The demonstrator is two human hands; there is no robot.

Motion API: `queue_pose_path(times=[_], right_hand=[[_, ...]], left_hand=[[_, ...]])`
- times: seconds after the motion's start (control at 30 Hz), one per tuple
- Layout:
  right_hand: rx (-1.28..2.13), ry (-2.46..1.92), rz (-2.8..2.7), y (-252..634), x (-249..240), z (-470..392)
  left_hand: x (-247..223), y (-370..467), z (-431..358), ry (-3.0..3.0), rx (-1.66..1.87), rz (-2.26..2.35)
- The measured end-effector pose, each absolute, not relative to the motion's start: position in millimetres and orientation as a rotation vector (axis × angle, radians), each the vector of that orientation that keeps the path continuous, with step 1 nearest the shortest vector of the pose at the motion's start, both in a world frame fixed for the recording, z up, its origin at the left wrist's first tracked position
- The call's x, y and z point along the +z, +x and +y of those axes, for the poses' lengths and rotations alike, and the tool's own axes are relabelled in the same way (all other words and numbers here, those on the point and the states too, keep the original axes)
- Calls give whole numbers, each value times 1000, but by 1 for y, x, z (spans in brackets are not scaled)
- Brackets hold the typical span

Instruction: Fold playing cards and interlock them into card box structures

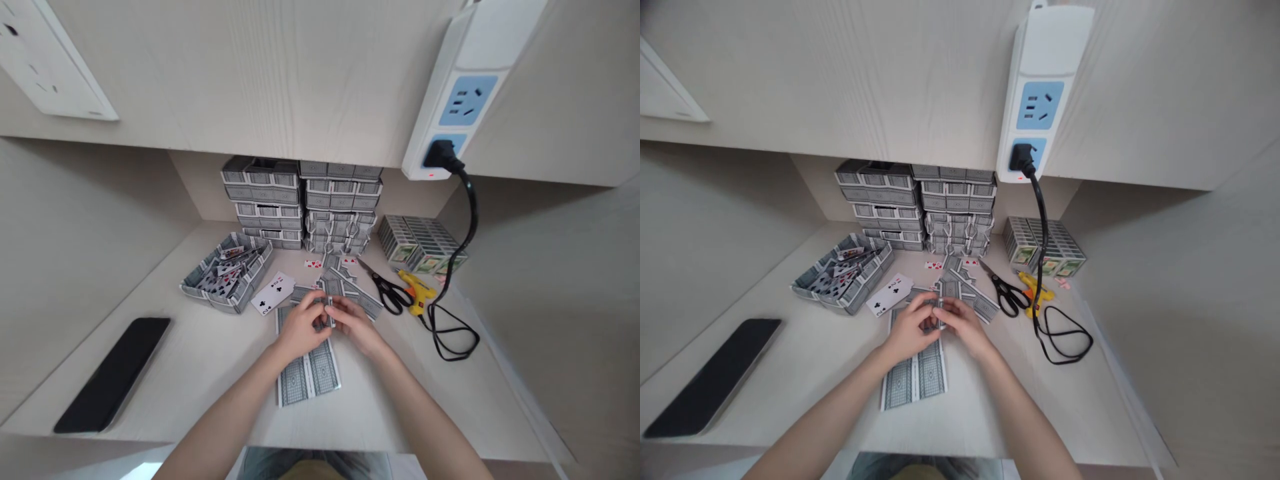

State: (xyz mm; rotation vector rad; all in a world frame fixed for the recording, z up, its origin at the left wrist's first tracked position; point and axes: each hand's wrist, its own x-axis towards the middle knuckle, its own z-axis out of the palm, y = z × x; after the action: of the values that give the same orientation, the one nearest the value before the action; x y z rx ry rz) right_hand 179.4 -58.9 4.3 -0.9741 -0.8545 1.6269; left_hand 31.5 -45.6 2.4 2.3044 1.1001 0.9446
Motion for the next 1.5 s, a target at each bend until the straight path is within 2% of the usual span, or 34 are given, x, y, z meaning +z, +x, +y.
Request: queue_pose_path(times=[0.17,0.47,0.63,0.77,0.9,1.03,1.3,1.5], right_hand=[[1714,-866,-778,180,8,-59],[1587,-914,-828,183,9,-59],[1359,-945,-965,184,9,-56],[1269,-951,-1080,183,7,-57],[1192,-966,-1198,182,8,-60],[1111,-972,-1220,181,4,-59],[1244,-1040,-839,185,-8,-51],[1176,-1196,-933,186,-14,-49]], left_hand=[[1,31,-47,2312,924,1087],[9,32,-48,2206,1011,970],[10,33,-45,1774,1071,939],[10,34,-41,1281,883,859],[17,32,-39,1070,673,739],[17,29,-35,1149,727,720],[-8,30,-25,1513,1072,958],[-4,27,-32,2087,1017,1120]])
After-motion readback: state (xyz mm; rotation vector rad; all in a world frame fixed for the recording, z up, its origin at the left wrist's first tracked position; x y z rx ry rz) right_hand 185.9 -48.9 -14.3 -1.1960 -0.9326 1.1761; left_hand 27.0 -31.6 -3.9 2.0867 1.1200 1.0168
